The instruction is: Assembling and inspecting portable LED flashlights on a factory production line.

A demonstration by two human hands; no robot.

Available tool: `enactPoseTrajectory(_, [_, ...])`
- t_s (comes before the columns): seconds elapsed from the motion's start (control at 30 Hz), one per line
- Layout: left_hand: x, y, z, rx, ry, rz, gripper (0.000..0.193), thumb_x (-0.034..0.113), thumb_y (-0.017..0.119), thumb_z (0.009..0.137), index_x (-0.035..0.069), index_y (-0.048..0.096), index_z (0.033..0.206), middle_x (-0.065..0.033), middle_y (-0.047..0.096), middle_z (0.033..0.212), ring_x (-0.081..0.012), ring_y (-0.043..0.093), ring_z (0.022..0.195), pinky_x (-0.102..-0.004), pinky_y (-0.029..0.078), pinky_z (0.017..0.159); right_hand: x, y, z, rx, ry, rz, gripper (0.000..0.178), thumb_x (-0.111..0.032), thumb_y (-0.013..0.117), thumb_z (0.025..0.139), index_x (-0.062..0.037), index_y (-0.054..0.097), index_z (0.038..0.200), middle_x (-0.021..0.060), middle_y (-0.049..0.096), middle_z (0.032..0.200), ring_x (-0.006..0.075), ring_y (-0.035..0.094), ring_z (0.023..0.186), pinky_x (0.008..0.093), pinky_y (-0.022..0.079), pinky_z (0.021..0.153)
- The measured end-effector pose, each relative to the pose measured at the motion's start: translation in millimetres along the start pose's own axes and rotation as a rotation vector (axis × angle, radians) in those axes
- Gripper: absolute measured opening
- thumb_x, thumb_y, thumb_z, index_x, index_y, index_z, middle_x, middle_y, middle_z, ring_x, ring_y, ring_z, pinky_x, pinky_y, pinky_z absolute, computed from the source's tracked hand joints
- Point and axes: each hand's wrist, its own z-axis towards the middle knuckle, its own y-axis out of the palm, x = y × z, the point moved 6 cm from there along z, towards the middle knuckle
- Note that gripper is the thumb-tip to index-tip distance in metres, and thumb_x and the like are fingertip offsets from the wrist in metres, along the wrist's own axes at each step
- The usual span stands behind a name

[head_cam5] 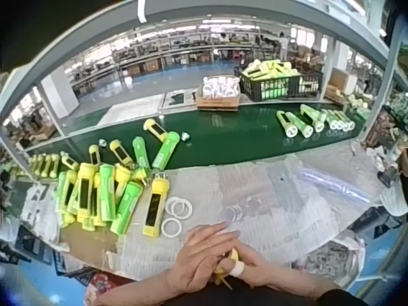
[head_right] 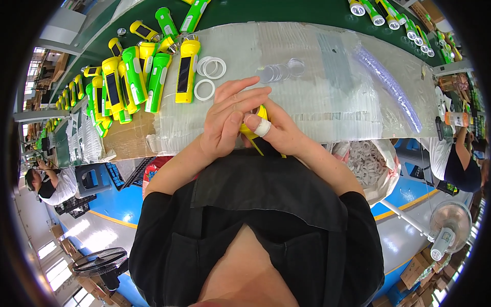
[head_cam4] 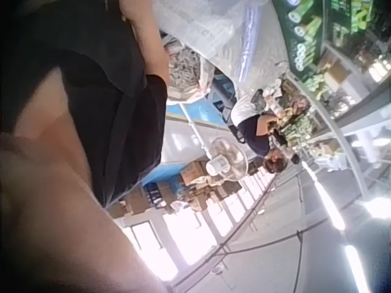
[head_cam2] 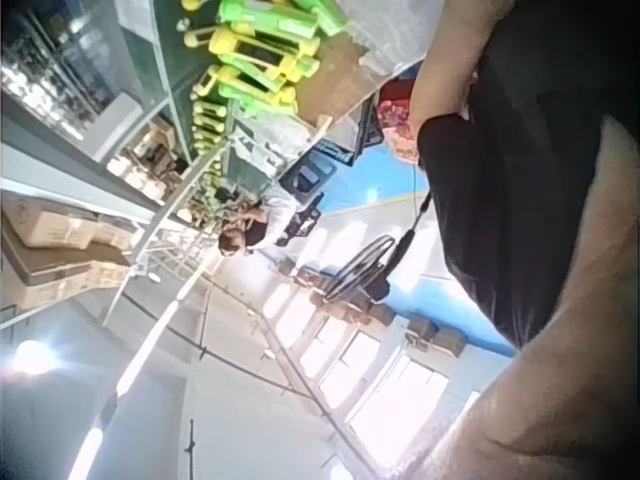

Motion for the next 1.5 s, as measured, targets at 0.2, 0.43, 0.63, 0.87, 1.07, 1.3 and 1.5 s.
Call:
enactPoseTrajectory(0.2, [-9.3,3.7,-0.7,-0.007,-0.054,-0.089,0.038,0.013,0.037,0.097,0.000,0.056,0.127,-0.0154,0.058,0.131,-0.0368,0.048,0.128,-0.0471,0.031,0.105,-3.8,-2.7,4.5,0.027,0.044,-0.055,0.072,-0.058,0.056,0.091,-0.0015,0.037,0.132,0.0098,0.059,0.096,0.0181,0.062,0.076,0.0291,0.050,0.065])
enactPoseTrajectory(0.43, [1.2,-1.3,-1.8,0.025,-0.202,-0.349,0.043,0.017,0.038,0.100,0.000,0.048,0.138,-0.0169,0.046,0.144,-0.0395,0.035,0.138,-0.0443,0.027,0.111,-17.7,2.4,3.6,-0.035,-0.078,0.031,0.058,-0.038,0.063,0.093,-0.0033,0.038,0.132,0.0096,0.059,0.102,0.0159,0.061,0.083,0.0278,0.051,0.067])
enactPoseTrajectory(0.63, [2.5,0.3,-9.9,0.102,-0.432,-0.639,0.057,0.025,0.044,0.100,0.004,0.028,0.150,-0.0130,0.029,0.155,-0.0289,0.041,0.132,-0.0312,0.049,0.089,-18.5,6.2,3.7,-0.008,-0.095,0.061,0.058,-0.034,0.067,0.090,-0.0068,0.039,0.133,0.0073,0.058,0.104,0.0149,0.060,0.084,0.0277,0.052,0.068])
enactPoseTrajectory(0.87, [-7.3,20.0,-20.0,0.069,-0.672,-1.222,0.070,0.037,0.050,0.097,0.009,0.018,0.153,-0.0169,0.028,0.154,-0.0243,0.043,0.129,-0.0295,0.041,0.090,-15.4,3.6,2.6,-0.039,-0.111,0.050,0.057,-0.037,0.066,0.090,-0.0074,0.041,0.133,0.0069,0.058,0.102,0.0146,0.059,0.078,0.0275,0.050,0.067])
enactPoseTrajectory(1.07, [-7.4,20.5,-19.6,0.017,-0.765,-1.273,0.074,0.036,0.055,0.094,0.008,0.020,0.153,-0.0172,0.032,0.151,-0.0248,0.047,0.127,-0.0286,0.048,0.084,-14.4,5.5,0.1,-0.035,-0.042,-0.002,0.078,-0.054,0.069,0.083,-0.0053,0.038,0.136,0.0110,0.057,0.108,0.0219,0.063,0.087,0.0314,0.052,0.065])
enactPoseTrajectory(1.3, [-6.5,19.0,-18.9,-0.027,-0.806,-1.207,0.077,0.036,0.058,0.090,0.006,0.023,0.152,-0.0200,0.037,0.148,-0.0278,0.050,0.125,-0.0286,0.055,0.074,-13.2,5.3,-2.0,-0.051,-0.065,-0.005,0.076,-0.053,0.068,0.084,-0.0051,0.038,0.135,0.0123,0.054,0.111,0.0228,0.063,0.089,0.0319,0.053,0.065])
enactPoseTrajectory(1.5, [-9.2,13.3,-20.7,-0.010,-0.751,-1.012,0.069,0.029,0.057,0.091,0.004,0.030,0.150,-0.0222,0.043,0.143,-0.0273,0.050,0.124,-0.0347,0.045,0.097,-18.3,5.8,-0.1,0.007,-0.127,-0.048,0.073,-0.052,0.069,0.084,-0.0050,0.040,0.131,0.0114,0.055,0.108,0.0208,0.062,0.086,0.0310,0.053,0.064])
